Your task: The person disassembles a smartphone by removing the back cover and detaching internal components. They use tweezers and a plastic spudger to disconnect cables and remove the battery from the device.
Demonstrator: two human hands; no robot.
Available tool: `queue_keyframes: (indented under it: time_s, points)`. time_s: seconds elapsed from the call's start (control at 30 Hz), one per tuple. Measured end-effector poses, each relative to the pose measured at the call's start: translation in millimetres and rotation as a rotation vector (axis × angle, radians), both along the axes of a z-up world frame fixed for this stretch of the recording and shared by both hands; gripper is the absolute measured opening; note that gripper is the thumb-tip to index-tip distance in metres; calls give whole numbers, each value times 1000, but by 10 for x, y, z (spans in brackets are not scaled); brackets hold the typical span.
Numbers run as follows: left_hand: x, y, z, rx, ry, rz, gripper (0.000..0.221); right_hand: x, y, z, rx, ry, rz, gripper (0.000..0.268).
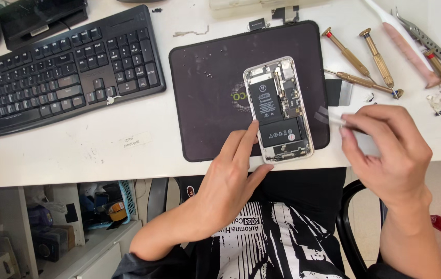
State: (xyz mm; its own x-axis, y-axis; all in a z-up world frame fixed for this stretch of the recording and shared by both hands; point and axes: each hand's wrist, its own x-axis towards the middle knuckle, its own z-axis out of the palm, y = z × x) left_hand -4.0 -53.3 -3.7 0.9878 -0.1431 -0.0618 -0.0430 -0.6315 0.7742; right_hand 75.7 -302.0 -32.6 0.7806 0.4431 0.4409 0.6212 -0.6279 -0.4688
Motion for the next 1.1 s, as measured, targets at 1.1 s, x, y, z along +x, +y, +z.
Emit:
queue_keyframes:
  time_s: [1.1]
  points:
    - [199,250,-349,187,-394,-189,61,-117,13,153,-240,268,234,29]
